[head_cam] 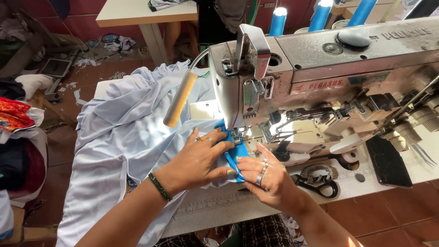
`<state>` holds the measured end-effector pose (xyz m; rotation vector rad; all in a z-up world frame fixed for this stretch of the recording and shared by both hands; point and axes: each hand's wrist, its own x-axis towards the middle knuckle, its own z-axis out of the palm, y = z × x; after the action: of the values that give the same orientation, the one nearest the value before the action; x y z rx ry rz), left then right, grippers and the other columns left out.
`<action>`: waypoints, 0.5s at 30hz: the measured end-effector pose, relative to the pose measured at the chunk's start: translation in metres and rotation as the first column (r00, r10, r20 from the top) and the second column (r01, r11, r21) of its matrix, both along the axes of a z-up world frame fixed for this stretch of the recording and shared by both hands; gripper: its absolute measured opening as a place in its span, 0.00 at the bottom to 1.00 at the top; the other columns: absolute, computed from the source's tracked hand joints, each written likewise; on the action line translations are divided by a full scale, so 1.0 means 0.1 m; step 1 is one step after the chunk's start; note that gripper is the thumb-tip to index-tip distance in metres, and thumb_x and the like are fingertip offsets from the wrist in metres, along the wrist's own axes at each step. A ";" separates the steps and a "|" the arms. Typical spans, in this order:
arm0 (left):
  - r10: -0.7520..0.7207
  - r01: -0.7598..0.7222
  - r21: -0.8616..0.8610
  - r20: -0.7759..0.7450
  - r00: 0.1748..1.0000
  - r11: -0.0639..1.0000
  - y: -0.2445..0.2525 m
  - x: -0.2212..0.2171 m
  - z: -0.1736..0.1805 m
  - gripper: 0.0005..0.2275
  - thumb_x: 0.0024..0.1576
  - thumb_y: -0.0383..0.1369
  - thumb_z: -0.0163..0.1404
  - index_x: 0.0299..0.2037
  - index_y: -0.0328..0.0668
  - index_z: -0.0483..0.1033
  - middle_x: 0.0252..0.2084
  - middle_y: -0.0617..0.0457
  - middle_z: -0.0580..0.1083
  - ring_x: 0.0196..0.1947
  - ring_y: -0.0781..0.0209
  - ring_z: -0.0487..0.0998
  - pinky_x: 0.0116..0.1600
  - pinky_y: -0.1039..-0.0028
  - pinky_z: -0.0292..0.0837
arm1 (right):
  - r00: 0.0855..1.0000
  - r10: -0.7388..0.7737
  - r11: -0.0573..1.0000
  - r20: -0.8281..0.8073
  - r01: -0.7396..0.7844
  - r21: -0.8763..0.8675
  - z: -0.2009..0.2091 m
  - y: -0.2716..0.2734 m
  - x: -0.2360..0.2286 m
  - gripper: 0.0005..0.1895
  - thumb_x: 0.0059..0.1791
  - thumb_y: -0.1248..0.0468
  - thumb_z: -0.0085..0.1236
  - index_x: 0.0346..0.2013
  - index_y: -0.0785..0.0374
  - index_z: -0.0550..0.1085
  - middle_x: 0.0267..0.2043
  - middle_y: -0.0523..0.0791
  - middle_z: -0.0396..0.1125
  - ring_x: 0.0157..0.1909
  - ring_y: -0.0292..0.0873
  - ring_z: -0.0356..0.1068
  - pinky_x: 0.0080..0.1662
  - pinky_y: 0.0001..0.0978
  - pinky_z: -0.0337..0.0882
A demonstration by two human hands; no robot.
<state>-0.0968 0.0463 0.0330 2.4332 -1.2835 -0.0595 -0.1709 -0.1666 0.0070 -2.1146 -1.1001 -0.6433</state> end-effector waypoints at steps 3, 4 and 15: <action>-0.008 0.008 0.018 0.026 1.000 1.000 0.02 0.05 -0.03 0.31 0.53 0.59 0.30 0.57 0.46 0.64 0.60 0.43 0.62 0.64 0.47 0.57 0.58 0.33 0.40 | 1.000 -0.001 1.000 -0.021 0.001 0.020 0.00 0.00 0.00 0.07 0.43 0.73 0.57 0.35 0.66 0.73 0.40 0.47 0.71 0.50 0.49 0.72 0.60 0.69 0.50; -0.010 0.009 0.017 0.026 1.000 1.000 0.02 0.06 -0.04 0.31 0.53 0.59 0.30 0.57 0.46 0.64 0.60 0.43 0.62 0.64 0.47 0.57 0.58 0.33 0.40 | 1.000 -0.003 1.000 -0.021 0.003 0.019 0.00 0.00 0.01 0.07 0.43 0.73 0.57 0.35 0.66 0.73 0.40 0.47 0.71 0.50 0.49 0.72 0.60 0.69 0.50; -0.026 0.009 0.029 0.666 0.746 1.000 -0.07 0.06 -0.10 0.03 0.47 0.37 0.49 0.23 0.57 0.73 0.25 0.56 0.71 0.37 0.55 0.74 0.51 0.46 0.60 | 0.990 -0.135 0.987 0.048 0.139 -0.075 0.05 0.07 0.13 0.03 0.40 0.66 0.59 0.26 0.61 0.73 0.34 0.44 0.72 0.46 0.47 0.72 0.55 0.62 0.58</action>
<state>-0.0908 0.0389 0.0233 2.5517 -1.5771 0.8828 -0.1575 -0.1599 0.0122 -2.2685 -1.0237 -0.7230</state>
